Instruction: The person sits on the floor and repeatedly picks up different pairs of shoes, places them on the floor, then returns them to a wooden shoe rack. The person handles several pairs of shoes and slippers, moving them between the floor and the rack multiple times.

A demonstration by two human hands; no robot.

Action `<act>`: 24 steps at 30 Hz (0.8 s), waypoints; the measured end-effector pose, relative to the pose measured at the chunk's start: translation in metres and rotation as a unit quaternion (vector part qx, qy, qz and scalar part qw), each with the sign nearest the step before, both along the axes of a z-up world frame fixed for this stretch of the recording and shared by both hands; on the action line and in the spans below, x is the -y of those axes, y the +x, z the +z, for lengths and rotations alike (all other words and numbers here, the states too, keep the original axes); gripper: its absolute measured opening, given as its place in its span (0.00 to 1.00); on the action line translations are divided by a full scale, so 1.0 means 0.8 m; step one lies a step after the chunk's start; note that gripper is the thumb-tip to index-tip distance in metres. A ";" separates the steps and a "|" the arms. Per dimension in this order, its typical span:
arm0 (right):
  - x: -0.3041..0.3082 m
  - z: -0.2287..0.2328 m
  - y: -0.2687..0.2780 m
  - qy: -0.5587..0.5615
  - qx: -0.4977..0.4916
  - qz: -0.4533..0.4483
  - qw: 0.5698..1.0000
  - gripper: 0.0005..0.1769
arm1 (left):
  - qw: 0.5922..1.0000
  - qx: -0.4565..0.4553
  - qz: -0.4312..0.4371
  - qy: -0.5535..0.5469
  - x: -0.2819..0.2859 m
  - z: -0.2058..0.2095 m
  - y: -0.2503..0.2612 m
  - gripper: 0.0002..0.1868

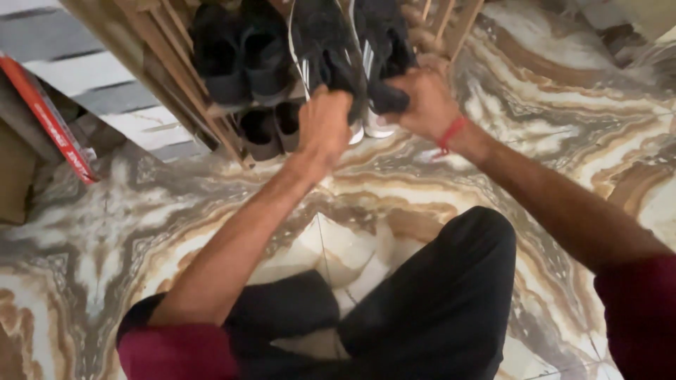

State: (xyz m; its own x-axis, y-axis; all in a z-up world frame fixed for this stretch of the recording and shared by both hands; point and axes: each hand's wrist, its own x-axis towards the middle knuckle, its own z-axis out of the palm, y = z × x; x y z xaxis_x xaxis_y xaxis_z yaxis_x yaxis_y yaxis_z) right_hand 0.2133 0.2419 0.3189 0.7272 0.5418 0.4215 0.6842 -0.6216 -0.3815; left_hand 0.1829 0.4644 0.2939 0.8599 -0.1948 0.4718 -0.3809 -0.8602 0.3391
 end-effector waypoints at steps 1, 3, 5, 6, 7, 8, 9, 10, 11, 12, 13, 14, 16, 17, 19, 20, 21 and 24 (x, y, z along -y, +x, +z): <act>-0.002 0.004 0.018 0.002 0.009 0.010 1.000 0.23 | 1.000 -0.003 -0.006 -0.007 -0.002 0.007 0.013 0.14; -0.005 0.009 0.049 -0.003 0.047 0.020 0.999 0.23 | 1.000 -0.015 -0.006 -0.012 -0.003 0.019 0.038 0.18; -0.007 0.009 0.076 -0.017 0.105 0.020 0.994 0.22 | 0.999 -0.032 0.007 -0.006 0.000 0.028 0.063 0.17; -0.007 0.010 0.090 -0.016 0.088 0.022 0.996 0.23 | 0.998 -0.053 0.011 -0.013 -0.002 0.032 0.075 0.16; -0.008 0.011 0.104 -0.014 0.071 0.026 0.997 0.24 | 0.997 -0.075 0.015 -0.021 -0.006 0.035 0.086 0.15; -0.010 0.011 0.116 -0.013 0.053 0.029 0.998 0.26 | 0.995 -0.097 0.019 -0.029 -0.009 0.037 0.096 0.15; -0.010 0.012 0.128 -0.017 0.031 0.024 0.999 0.26 | 0.994 -0.100 0.020 -0.040 -0.011 0.036 0.105 0.16; -0.011 0.013 0.138 -0.022 0.010 0.019 1.000 0.27 | 0.993 -0.102 0.020 -0.052 -0.013 0.035 0.114 0.16; -0.014 0.012 0.145 -0.025 -0.012 0.015 0.999 0.28 | 0.992 -0.105 0.022 -0.063 -0.016 0.032 0.123 0.17; -0.016 0.009 0.151 -0.027 -0.001 0.020 0.999 0.27 | 0.995 -0.085 0.022 -0.054 -0.020 0.030 0.133 0.19; -0.016 0.008 0.155 -0.031 0.010 0.025 0.999 0.27 | 0.997 -0.064 0.021 -0.046 -0.020 0.027 0.143 0.21; -0.017 0.007 0.159 -0.034 0.020 0.029 0.999 0.26 | 0.998 -0.044 0.021 -0.038 -0.021 0.023 0.151 0.23; -0.018 0.006 0.165 -0.024 -0.010 0.028 0.999 0.27 | 0.999 -0.009 0.013 -0.051 -0.027 0.015 0.159 0.26; -0.019 0.006 0.167 -0.020 -0.025 0.028 0.999 0.27 | 0.998 0.009 0.010 -0.058 -0.028 0.013 0.161 0.27; -0.022 0.004 0.170 -0.039 -0.041 0.020 0.998 0.27 | 0.996 -0.078 0.022 -0.045 -0.030 0.013 0.168 0.24; -0.023 0.002 0.172 -0.049 -0.050 0.016 0.997 0.27 | 0.991 -0.121 0.028 -0.039 -0.030 0.012 0.170 0.22; -0.024 0.000 0.173 -0.048 -0.049 0.021 0.997 0.27 | 0.990 -0.132 0.027 -0.030 -0.028 0.012 0.172 0.20; -0.023 -0.005 0.180 -0.050 -0.053 0.027 0.997 0.29 | 0.988 -0.154 0.025 -0.007 -0.022 0.013 0.184 0.18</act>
